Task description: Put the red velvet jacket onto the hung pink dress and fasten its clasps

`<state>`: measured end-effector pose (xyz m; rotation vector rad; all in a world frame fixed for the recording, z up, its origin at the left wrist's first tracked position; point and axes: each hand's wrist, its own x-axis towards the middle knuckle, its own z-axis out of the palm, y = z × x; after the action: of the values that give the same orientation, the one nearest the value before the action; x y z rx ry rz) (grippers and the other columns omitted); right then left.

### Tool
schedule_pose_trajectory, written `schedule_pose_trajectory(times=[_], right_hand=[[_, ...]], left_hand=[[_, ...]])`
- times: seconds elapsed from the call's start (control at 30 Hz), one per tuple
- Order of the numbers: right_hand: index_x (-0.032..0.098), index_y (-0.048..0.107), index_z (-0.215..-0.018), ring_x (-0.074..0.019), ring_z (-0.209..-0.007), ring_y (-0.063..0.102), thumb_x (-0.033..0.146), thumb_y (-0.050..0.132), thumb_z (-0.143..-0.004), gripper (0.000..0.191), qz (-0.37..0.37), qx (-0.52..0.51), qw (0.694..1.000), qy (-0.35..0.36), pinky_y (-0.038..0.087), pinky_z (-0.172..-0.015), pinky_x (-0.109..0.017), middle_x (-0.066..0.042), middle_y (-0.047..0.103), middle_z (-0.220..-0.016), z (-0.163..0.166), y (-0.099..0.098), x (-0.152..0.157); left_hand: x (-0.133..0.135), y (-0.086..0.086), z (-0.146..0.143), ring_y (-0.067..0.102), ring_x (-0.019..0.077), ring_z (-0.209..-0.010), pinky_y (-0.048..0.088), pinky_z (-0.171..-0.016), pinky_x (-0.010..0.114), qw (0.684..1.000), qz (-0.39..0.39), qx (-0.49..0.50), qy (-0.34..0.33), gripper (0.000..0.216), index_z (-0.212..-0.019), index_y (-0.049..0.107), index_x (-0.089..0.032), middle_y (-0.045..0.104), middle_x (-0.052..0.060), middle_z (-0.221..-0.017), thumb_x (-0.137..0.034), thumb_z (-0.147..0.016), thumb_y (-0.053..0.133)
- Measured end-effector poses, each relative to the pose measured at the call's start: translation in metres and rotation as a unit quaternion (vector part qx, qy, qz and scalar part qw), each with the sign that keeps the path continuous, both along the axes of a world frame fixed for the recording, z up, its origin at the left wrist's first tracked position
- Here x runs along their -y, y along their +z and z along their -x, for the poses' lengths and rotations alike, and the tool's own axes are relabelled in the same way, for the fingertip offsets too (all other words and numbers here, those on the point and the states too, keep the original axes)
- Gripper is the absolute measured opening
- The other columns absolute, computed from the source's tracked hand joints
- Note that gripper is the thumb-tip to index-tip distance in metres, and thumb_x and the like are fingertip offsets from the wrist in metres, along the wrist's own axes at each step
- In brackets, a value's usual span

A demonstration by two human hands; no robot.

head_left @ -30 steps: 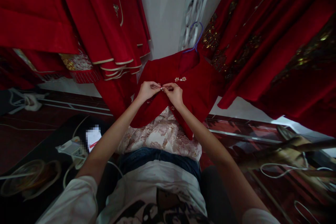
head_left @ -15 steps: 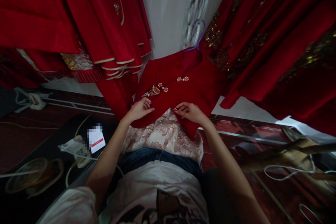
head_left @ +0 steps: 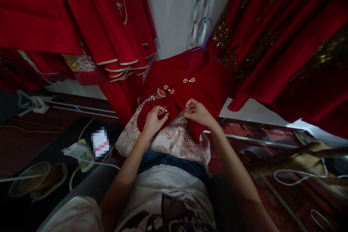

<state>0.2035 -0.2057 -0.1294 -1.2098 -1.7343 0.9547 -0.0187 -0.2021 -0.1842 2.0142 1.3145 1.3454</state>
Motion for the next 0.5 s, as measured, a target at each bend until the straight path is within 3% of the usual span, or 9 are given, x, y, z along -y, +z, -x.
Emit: schedule_pose_trajectory(times=[0.13, 0.3, 0.4, 0.5], right_hand=[[0.022, 0.046, -0.086, -0.0081, -0.051, 0.055, 0.033, 0.073, -0.067, 0.036, -0.015, -0.098, 0.995, 0.010, 0.045, -0.043, -0.020, 0.005, 0.057, -0.073, 0.013, 0.012, 0.009], [0.022, 0.050, -0.097, -0.0113, -0.065, 0.063, 0.037, 0.076, -0.067, 0.043, -0.076, -0.105, 0.991, -0.044, 0.055, -0.055, -0.022, 0.002, 0.060, -0.082, 0.052, -0.020, 0.003], [0.021, 0.054, -0.098, -0.0125, -0.075, 0.066, 0.036, 0.070, -0.074, 0.032, -0.074, -0.088, 0.993, -0.015, 0.057, -0.063, -0.023, -0.002, 0.065, -0.091, 0.059, -0.034, -0.002], [0.021, 0.059, -0.094, -0.0129, -0.076, 0.067, 0.034, 0.064, -0.080, 0.020, -0.085, -0.065, 0.994, -0.021, 0.057, -0.063, -0.023, -0.003, 0.068, -0.092, 0.058, -0.036, -0.003]], left_hand=[[0.000, -0.003, -0.004, 0.065, 0.0118, -0.076, 0.055, -0.076, 0.026, 0.997, -0.001, 0.074, 0.011, 0.016, -0.094, 0.057, -0.018, 0.066, 0.002, -0.087, -0.021, -0.080, 0.064], [-0.002, -0.006, -0.007, 0.066, 0.0125, -0.078, 0.055, -0.077, 0.027, 0.995, 0.010, 0.102, 0.008, 0.014, -0.091, 0.061, -0.017, 0.068, 0.003, -0.087, -0.014, -0.078, 0.062], [-0.004, -0.008, -0.006, 0.066, 0.0130, -0.077, 0.056, -0.077, 0.027, 0.992, 0.020, 0.121, 0.016, 0.012, -0.091, 0.063, -0.017, 0.068, 0.003, -0.085, -0.016, -0.079, 0.062], [-0.006, -0.012, -0.005, 0.067, 0.0132, -0.078, 0.056, -0.076, 0.027, 0.986, 0.036, 0.160, 0.005, 0.012, -0.090, 0.063, -0.017, 0.069, 0.004, -0.085, -0.020, -0.079, 0.063]])
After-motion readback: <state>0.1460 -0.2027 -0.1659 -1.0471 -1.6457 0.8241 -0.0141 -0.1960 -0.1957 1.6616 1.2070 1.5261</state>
